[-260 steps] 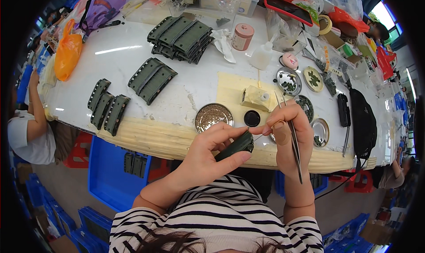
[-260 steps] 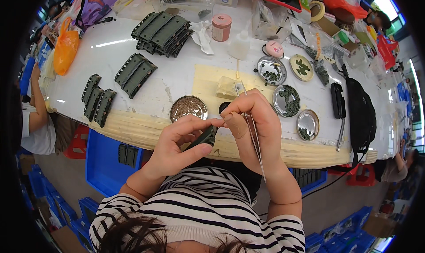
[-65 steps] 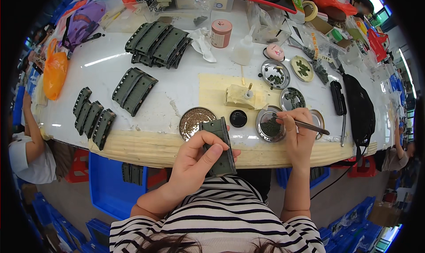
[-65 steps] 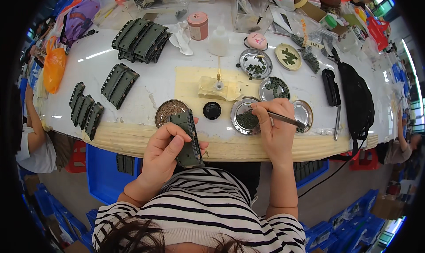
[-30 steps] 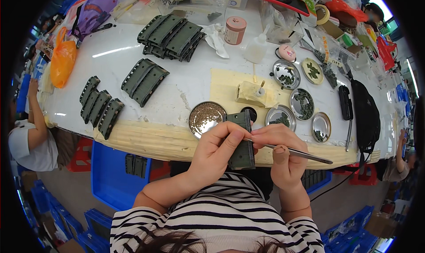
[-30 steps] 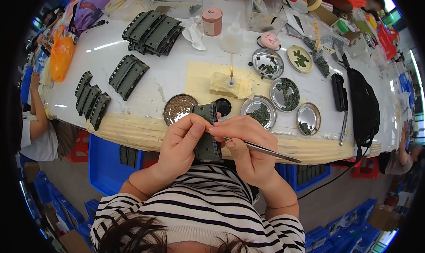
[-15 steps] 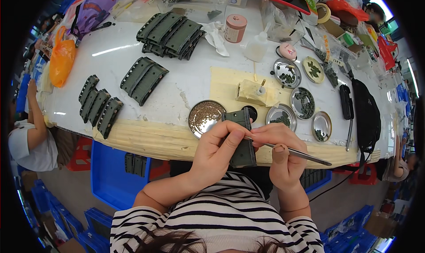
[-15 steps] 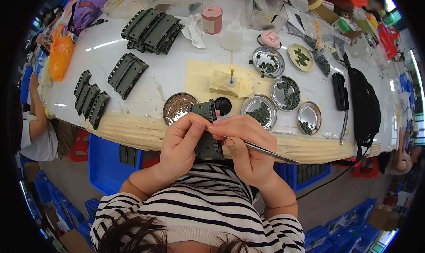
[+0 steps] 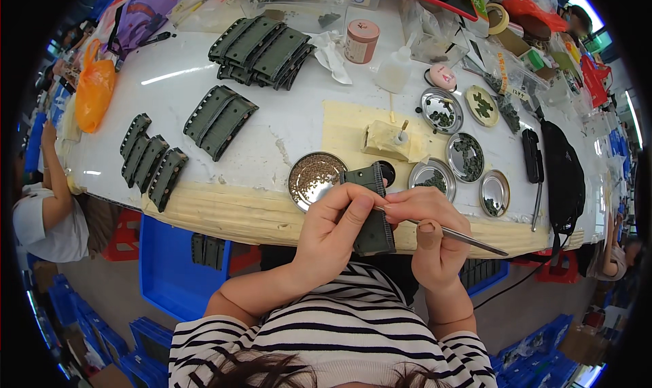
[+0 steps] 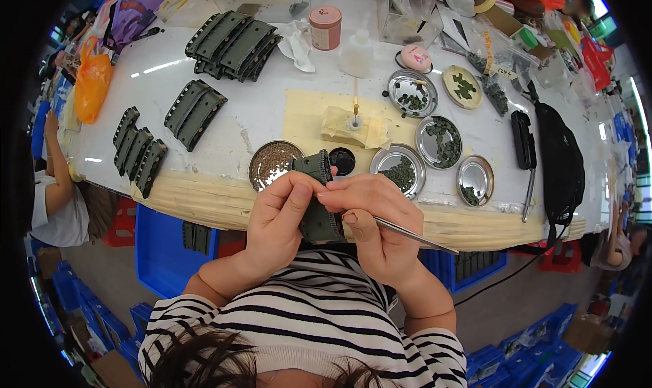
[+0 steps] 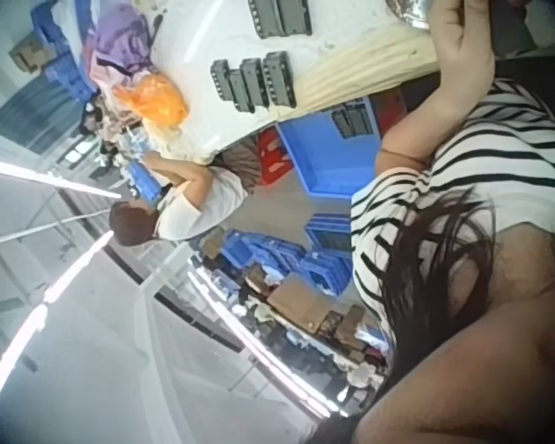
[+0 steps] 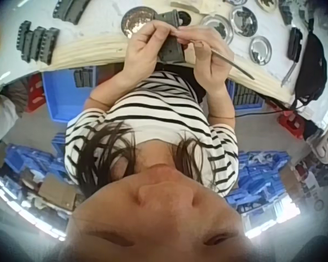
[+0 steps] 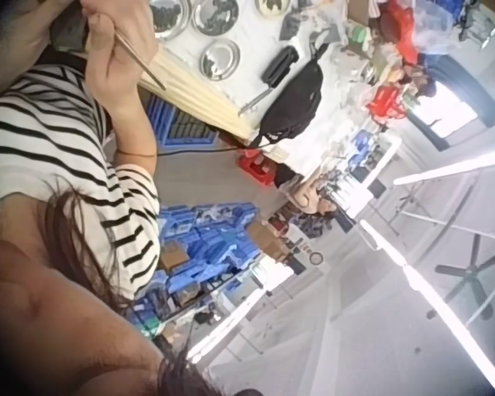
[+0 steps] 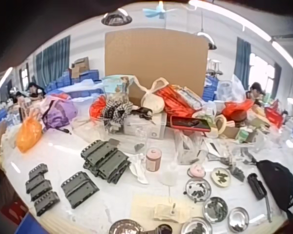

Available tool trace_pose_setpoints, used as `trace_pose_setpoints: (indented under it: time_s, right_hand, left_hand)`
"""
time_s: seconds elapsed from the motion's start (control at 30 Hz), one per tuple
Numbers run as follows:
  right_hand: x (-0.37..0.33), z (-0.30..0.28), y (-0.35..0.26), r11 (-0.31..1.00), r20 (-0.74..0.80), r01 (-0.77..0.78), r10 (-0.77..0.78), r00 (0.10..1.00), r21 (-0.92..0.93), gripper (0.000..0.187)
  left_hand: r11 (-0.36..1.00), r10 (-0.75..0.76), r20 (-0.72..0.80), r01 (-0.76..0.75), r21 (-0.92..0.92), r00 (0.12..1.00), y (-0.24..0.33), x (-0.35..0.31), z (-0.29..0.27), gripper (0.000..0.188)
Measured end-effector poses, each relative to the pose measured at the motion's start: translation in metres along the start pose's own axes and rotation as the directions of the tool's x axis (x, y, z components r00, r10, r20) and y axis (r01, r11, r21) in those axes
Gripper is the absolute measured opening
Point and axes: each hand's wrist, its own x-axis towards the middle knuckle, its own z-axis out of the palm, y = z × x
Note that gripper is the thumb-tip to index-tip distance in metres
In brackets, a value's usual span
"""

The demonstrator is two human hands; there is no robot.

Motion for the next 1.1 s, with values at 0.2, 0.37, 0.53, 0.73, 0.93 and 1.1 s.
trace_pose_setpoints:
  time_s: [0.2, 0.37, 0.53, 0.73, 0.93, 1.1]
  right_hand:
    - [-0.002, 0.001, 0.000, 0.994, -0.028, -0.067, 0.070, 0.997, 0.085, 0.025]
    - [0.000, 0.000, -0.002, 0.996, -0.008, -0.048, 0.049, 0.999, 0.070, 0.024]
    - [0.000, -0.001, -0.003, 0.998, 0.008, -0.041, 0.041, 0.999, 0.055, 0.022]
    - [0.002, 0.001, -0.002, 0.998, 0.009, -0.023, 0.023, 1.000, 0.065, 0.021]
    - [0.003, 0.001, -0.002, 0.998, 0.011, 0.006, -0.007, 1.000, 0.057, 0.021]
    - [0.002, 0.000, -0.002, 1.000, 0.022, 0.005, -0.005, 1.000, 0.010, 0.020]
  left_hand:
    - [0.993, -0.071, 0.015, 0.072, -0.095, 0.997, 0.000, 0.000, 0.001, 0.030]
    - [0.955, -0.183, 0.098, 0.200, -0.221, 0.978, 0.006, -0.001, 0.001, 0.028]
    - [0.925, -0.205, 0.100, 0.226, -0.307, 0.974, 0.012, 0.001, 0.007, 0.027]
    - [0.919, -0.180, 0.128, 0.213, -0.332, 0.975, 0.006, 0.000, 0.002, 0.024]
    - [0.928, -0.158, 0.102, 0.183, -0.324, 0.982, 0.004, 0.000, 0.003, 0.025]
    - [0.937, -0.139, 0.078, 0.157, -0.313, 0.987, 0.004, -0.001, 0.006, 0.026]
